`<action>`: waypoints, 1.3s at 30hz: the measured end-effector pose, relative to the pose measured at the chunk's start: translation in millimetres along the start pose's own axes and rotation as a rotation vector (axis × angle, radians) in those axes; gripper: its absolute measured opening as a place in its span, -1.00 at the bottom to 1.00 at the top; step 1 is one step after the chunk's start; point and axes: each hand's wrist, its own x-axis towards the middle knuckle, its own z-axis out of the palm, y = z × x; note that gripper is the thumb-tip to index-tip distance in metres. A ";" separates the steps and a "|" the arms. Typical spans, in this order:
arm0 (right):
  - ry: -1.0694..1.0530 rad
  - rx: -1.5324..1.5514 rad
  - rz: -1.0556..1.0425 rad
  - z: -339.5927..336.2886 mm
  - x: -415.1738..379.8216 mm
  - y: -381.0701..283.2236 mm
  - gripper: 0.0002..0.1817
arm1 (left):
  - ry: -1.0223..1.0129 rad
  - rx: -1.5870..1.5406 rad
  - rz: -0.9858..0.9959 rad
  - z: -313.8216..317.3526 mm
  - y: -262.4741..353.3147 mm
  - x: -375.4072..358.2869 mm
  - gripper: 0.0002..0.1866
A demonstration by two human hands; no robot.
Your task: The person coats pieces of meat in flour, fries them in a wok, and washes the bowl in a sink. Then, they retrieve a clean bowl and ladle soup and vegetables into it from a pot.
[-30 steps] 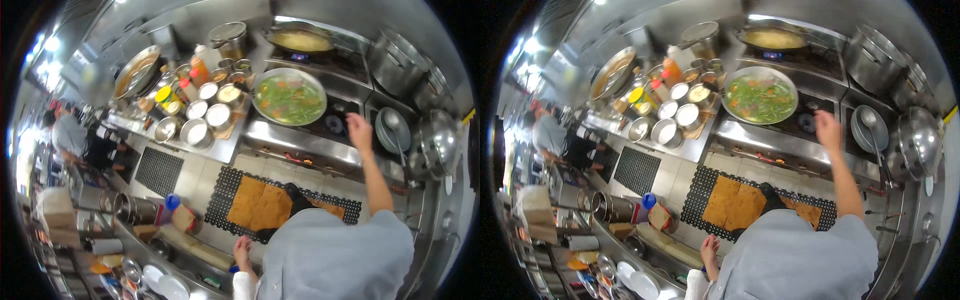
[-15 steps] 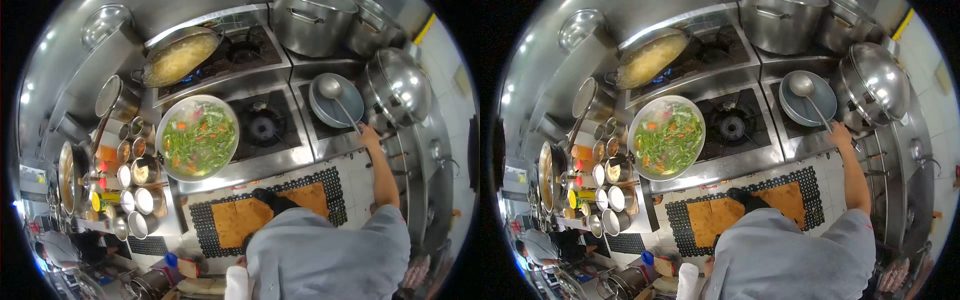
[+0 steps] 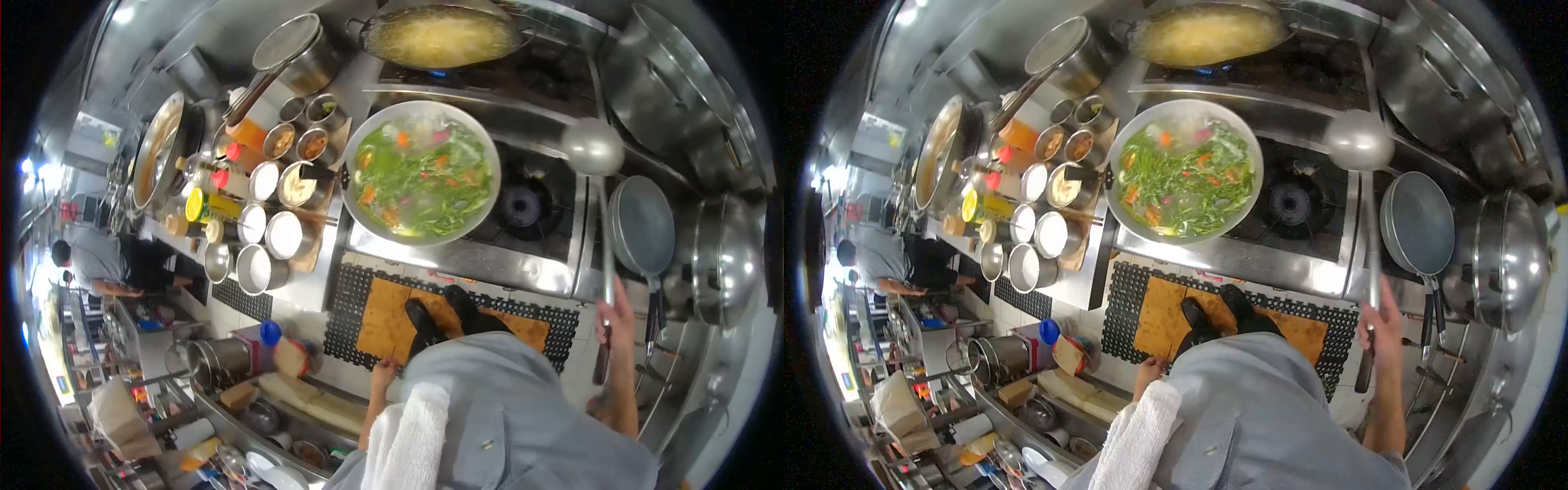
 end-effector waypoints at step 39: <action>-0.663 -0.135 0.158 175.8 110.3 -5.5 -0.39 | 0.080 -0.043 -0.195 -19.4 -40.0 -3.9 -0.80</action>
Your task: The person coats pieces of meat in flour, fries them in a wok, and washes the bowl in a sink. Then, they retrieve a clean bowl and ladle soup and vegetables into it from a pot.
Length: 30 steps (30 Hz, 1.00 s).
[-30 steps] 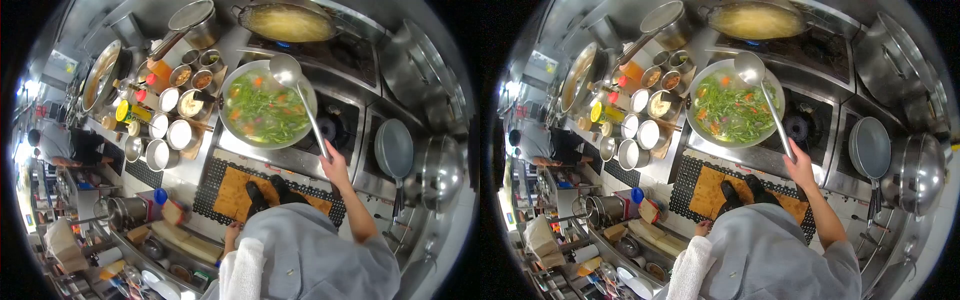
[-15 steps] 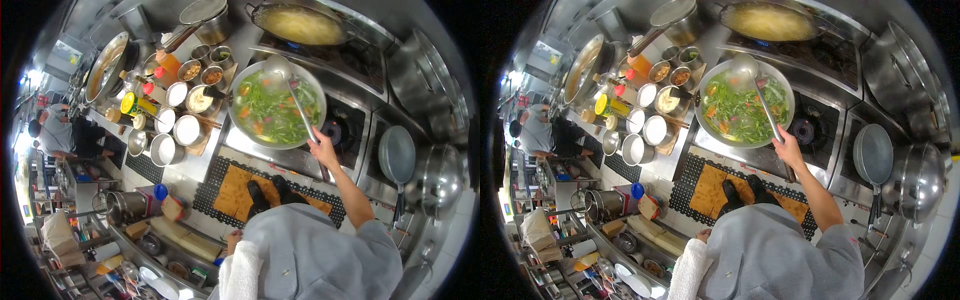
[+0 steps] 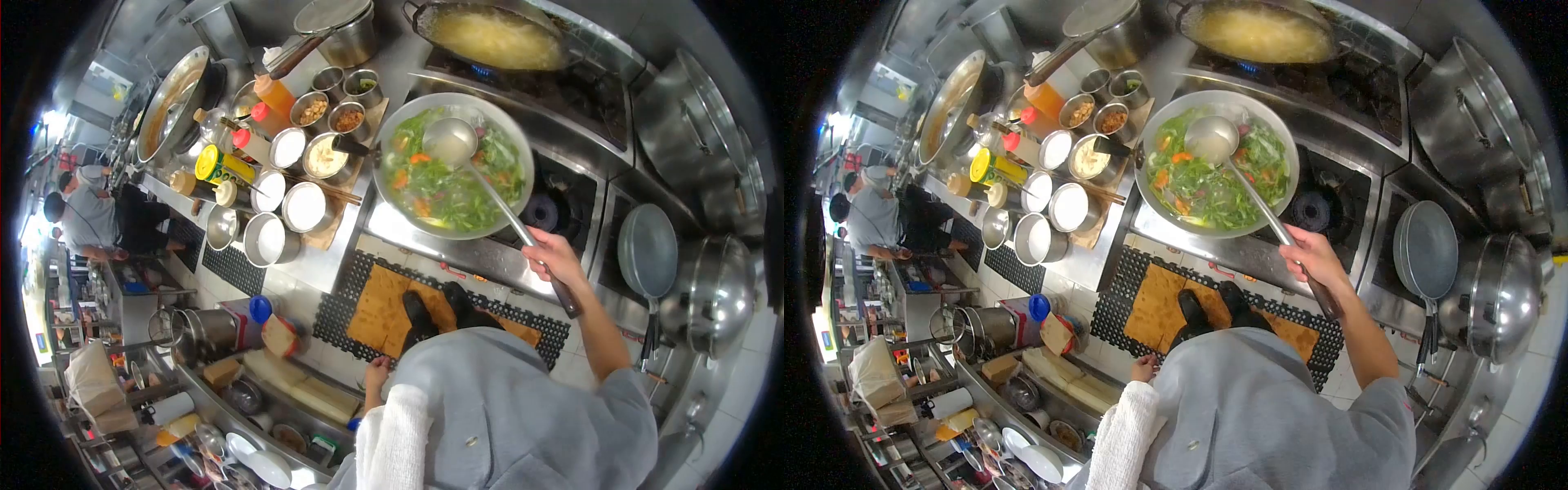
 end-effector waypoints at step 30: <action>0.041 -1.010 -0.341 3.0 -63.5 27.9 -0.33 | -0.032 -0.108 0.006 0.1 14.0 -6.5 -0.74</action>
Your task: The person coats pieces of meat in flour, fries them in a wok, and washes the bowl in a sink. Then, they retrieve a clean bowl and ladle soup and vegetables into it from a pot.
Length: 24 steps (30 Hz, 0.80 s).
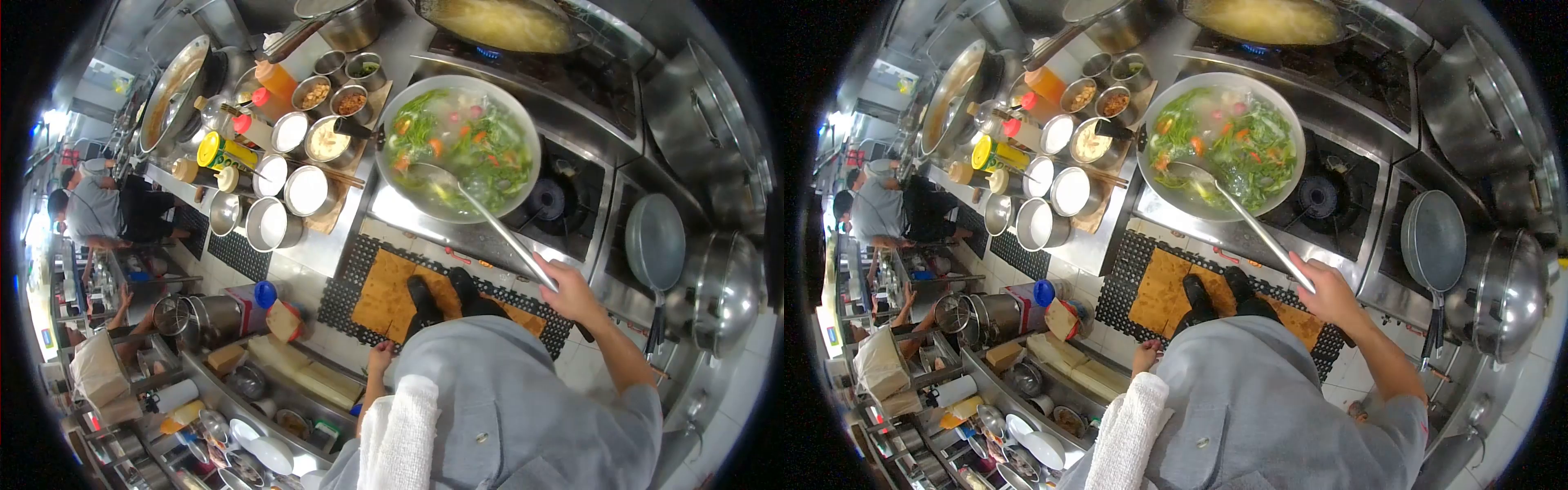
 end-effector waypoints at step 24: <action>0.623 -0.060 0.018 -31.3 52.0 32.0 -0.49 | 0.580 0.183 1.316 -51.7 406.7 -274.4 -0.71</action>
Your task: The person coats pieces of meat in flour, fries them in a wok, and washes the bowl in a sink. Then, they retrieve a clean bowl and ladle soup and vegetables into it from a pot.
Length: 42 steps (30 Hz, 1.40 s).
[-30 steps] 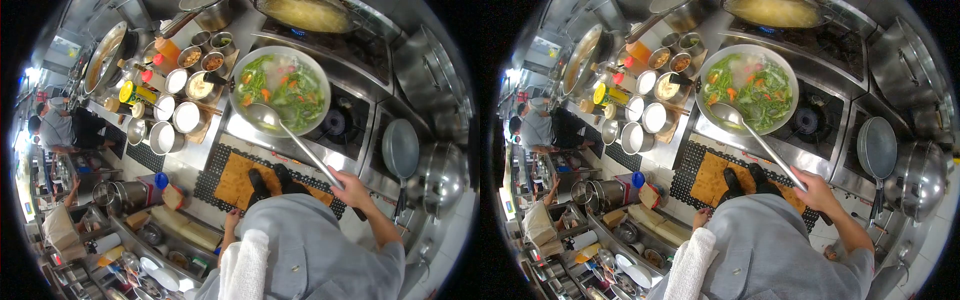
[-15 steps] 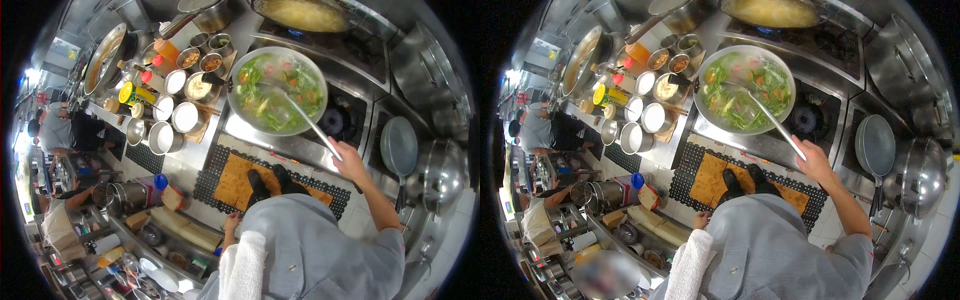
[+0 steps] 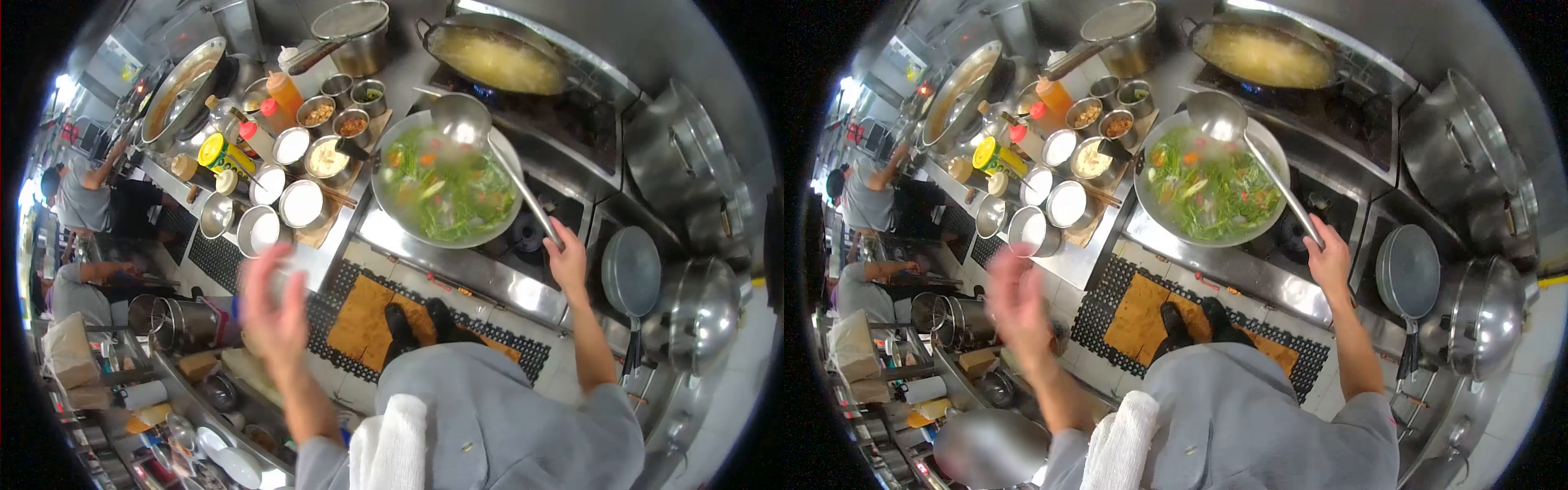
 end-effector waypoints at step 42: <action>0.069 -0.416 0.032 62.5 88.2 21.9 -0.64 | -0.076 -0.018 0.071 -5.1 -28.7 -4.1 -0.56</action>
